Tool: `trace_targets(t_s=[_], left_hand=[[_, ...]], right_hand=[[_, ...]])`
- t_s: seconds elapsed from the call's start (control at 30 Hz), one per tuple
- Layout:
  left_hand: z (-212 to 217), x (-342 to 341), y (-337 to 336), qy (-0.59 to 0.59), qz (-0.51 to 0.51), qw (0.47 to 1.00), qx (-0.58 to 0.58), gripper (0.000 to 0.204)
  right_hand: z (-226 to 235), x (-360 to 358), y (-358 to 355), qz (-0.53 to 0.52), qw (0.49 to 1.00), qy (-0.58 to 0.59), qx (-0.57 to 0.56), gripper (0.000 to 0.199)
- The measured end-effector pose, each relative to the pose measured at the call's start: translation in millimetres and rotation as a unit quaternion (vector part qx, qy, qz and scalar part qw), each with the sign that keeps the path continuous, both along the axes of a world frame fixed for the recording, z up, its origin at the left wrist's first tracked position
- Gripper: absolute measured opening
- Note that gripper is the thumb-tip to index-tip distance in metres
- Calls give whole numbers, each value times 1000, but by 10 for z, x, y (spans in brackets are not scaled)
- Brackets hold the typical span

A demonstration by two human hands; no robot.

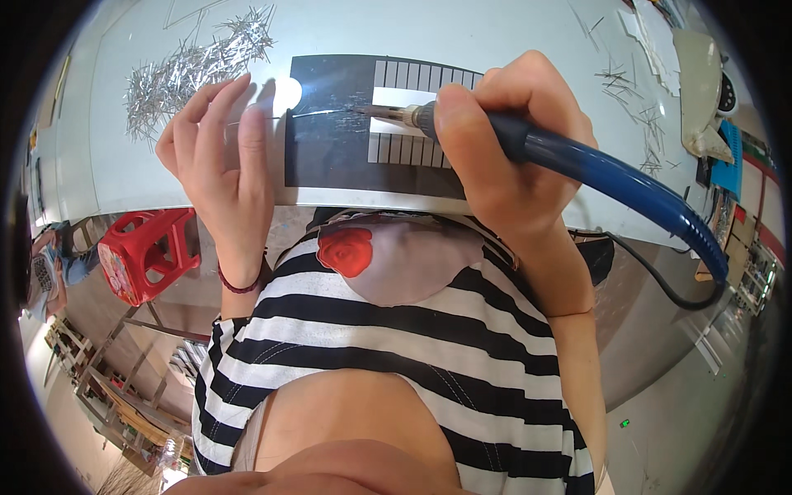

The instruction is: Soldering thin wires onto small electronic components on a workbench.

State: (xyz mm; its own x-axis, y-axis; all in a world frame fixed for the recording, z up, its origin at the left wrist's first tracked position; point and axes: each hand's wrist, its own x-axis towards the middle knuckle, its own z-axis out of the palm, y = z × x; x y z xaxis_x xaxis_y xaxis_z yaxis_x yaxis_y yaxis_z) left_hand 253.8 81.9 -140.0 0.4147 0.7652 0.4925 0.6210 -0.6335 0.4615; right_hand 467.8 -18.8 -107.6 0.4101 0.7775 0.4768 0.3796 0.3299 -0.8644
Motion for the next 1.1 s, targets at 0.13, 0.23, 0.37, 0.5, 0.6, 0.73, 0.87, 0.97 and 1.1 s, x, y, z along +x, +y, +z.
trace_targets(t_s=[0.13, 0.23, 0.37, 0.5, 0.6, 0.73, 0.87, 0.97, 1.1], left_hand=[[-45, -46, 23, -114, 9, 993, -10, 12], [-55, -40, 15, -156, 27, 987, -15, 10], [-124, -15, 29, -282, 20, 959, -9, 21], [121, 43, -144, -34, -128, 982, 134, 42], [198, 347, -375, 72, -285, 952, 84, 56], [109, 457, -497, 177, -322, 927, 71, 63], [-8, 380, -528, 179, -305, 928, 120, 57], [-59, 324, -570, 151, -284, 936, 145, 44], [-96, 244, -566, 85, -272, 936, 205, 26]], right_hand=[[-15, 6, -28, -10, 999, 40, -6, 19], [-63, 16, -40, -3, 995, 92, 24, 18], [-13, 92, -117, -20, 991, 129, 39, 14], [-60, 232, -218, -116, 990, 69, 43, 33], [-66, 361, -431, -97, 994, 51, 10, 44], [-156, 515, -508, -101, 991, -64, -65, 18], [-133, 589, -644, -63, 973, -171, -144, 24], [-232, 675, -705, -73, 972, -178, -135, 23], [-242, 638, -691, -112, 981, -80, -138, 16]])
